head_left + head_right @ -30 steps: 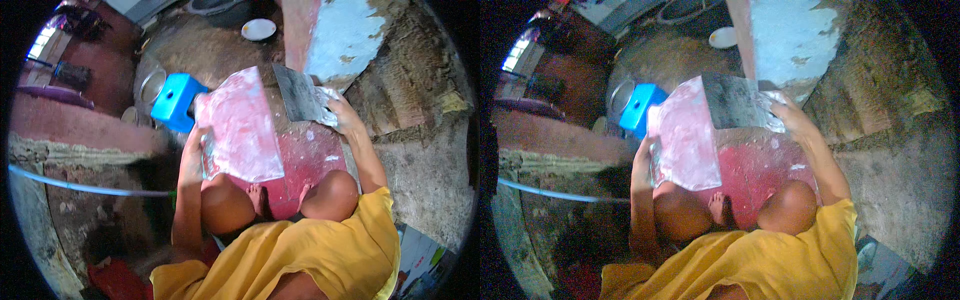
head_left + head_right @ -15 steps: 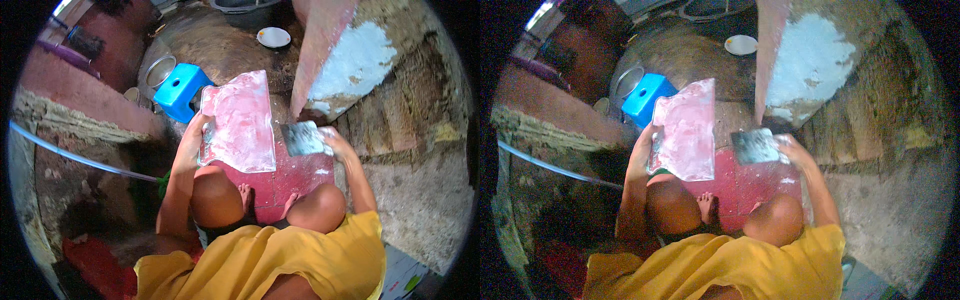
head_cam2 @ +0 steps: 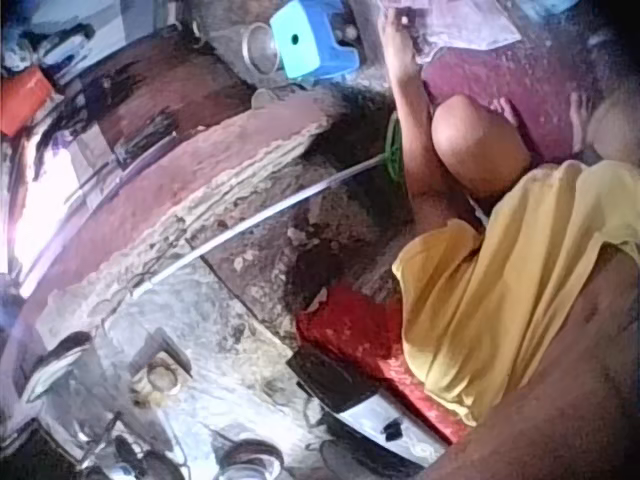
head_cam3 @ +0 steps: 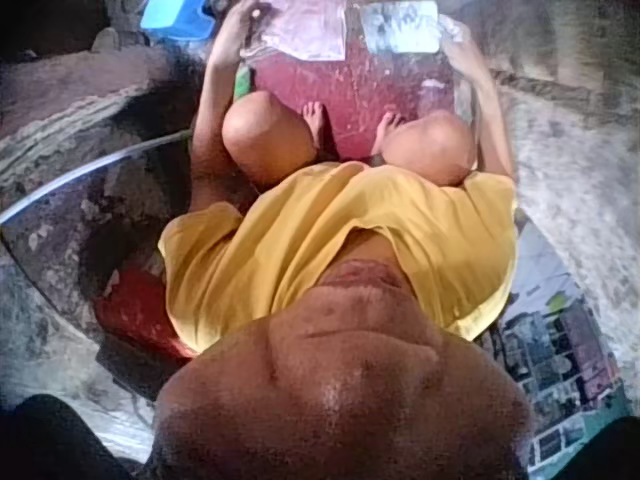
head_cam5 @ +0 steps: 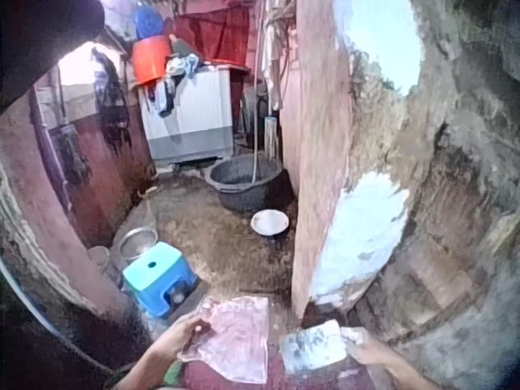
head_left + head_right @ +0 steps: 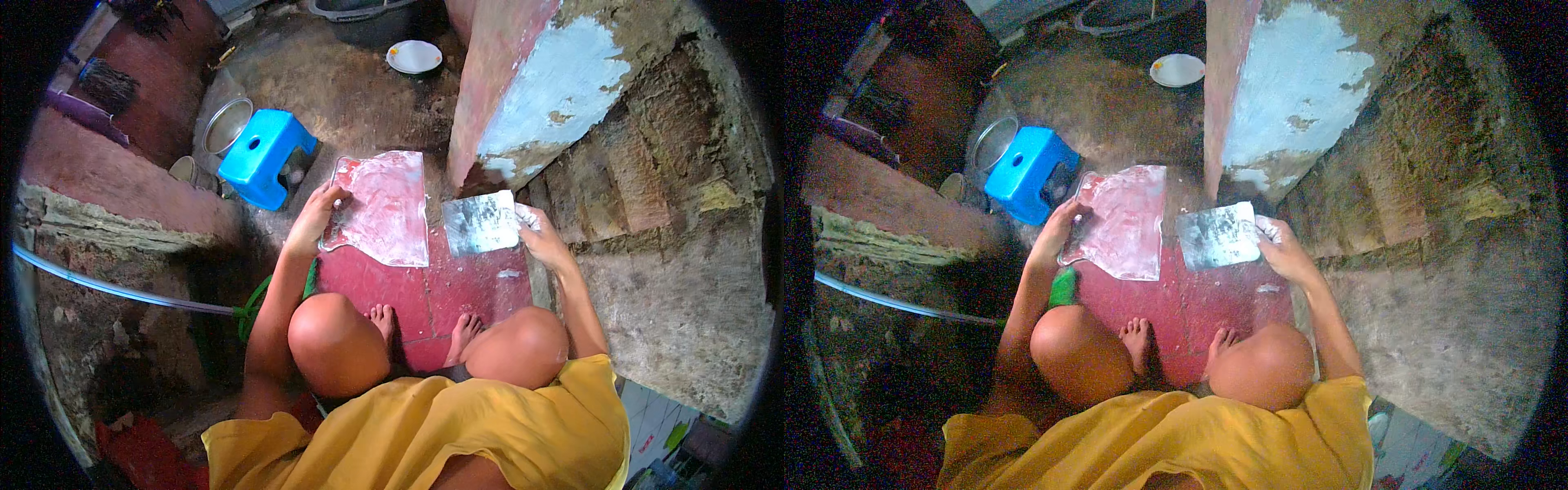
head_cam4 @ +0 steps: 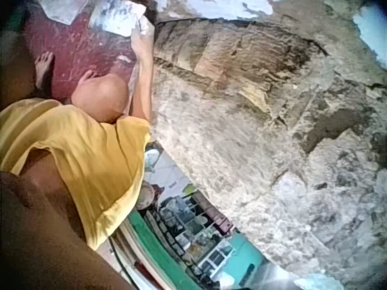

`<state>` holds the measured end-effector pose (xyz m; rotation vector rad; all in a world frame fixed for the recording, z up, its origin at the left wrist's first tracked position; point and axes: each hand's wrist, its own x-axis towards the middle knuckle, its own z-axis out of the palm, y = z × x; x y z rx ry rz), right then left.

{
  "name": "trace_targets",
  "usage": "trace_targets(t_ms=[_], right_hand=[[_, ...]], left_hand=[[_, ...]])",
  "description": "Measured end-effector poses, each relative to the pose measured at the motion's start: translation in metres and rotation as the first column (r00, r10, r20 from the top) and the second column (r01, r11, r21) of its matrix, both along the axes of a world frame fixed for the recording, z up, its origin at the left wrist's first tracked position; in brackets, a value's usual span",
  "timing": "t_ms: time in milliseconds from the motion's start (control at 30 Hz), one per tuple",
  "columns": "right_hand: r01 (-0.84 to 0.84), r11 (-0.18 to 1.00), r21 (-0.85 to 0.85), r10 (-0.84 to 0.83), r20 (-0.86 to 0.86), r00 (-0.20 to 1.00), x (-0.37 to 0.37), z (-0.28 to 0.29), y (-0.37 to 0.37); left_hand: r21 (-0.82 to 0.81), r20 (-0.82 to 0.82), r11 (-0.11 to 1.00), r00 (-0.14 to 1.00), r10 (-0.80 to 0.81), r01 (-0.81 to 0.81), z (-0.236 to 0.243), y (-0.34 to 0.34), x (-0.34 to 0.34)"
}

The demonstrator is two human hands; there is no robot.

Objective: The person applies a white plaster or filler substance to a damaged section of a masonry wall using a metal putty knife, picking up additional material from a plastic board and a bowl on the floor.

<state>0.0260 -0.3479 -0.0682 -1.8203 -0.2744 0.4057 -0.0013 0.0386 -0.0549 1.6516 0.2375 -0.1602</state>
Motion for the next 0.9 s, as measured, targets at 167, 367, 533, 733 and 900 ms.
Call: trace_targets(t_ms=[167,367,533,733,900], right_hand=[[-0.041,0.999,0.009,0.040,0.034,0.999,-0.003,-0.007,0.009],[0.023,0.988,-0.153,0.009,0.205,0.979,-0.004,-0.003,0.008],[0.159,0.986,-0.045,-0.135,0.334,0.933,0.007,-0.002,0.005],[0.189,0.967,0.171,-0.220,0.184,0.958,0.008,0.009,0.028],[0.172,0.972,0.161,-0.209,0.251,0.945,0.026,-0.011,0.020]], left_hand=[[-0.052,-0.022,0.997,0.998,0.053,-0.054,-0.007,-0.003,-0.006],[-0.184,-0.097,0.976,0.990,0.100,-0.116,0.009,-0.013,-0.014],[0.034,-0.094,0.999,0.995,0.038,-0.035,-0.040,0.009,-0.014],[0.214,-0.066,0.965,0.988,-0.141,0.152,-0.017,-0.007,-0.021],[0.047,-0.125,0.979,0.973,-0.193,0.201,-0.007,-0.016,-0.016]])
